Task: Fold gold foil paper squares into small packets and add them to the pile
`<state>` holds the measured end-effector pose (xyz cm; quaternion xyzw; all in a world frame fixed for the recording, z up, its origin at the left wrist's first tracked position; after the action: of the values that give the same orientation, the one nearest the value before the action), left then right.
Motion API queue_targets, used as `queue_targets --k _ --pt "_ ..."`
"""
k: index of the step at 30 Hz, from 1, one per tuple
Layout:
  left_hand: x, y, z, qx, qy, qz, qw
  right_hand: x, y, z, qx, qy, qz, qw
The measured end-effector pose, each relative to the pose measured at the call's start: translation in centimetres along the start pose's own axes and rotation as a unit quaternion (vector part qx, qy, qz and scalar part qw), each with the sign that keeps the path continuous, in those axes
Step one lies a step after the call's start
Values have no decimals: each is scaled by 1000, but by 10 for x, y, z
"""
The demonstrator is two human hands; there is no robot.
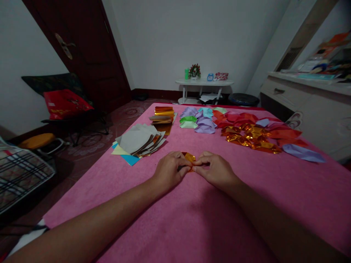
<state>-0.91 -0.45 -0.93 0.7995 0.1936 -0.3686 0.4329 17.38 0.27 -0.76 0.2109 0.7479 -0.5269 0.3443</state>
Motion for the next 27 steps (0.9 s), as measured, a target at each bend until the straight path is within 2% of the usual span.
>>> queue_targets --k 6,13,22,24,27 --pt "-3 2 1 9 15 19 1000 -1 2 -1 -1 -35 -4 999" --pt "-4 2 3 -18 32 2 999 -3 2 -2 19 -52 -10 998" --pt "-2 2 2 -15 42 20 999 1 -5 2 29 -11 38 999" --pt "-7 4 0 -12 64 27 998 2 -7 3 26 -1 52 998" --pt "-18 1 -4 -33 141 43 989 2 -9 5 19 0 59 998"
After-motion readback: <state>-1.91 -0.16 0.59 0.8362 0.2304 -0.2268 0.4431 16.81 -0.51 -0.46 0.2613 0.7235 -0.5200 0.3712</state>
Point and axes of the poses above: each hand's wrist, its own z-axis away from the middle knuckle, its own x-axis out of the palm, y = z × x, the point moved 1 cm from there along -z, towards the middle knuckle, and after that the axes turned 1 degree about z, right-handed, at the moved point
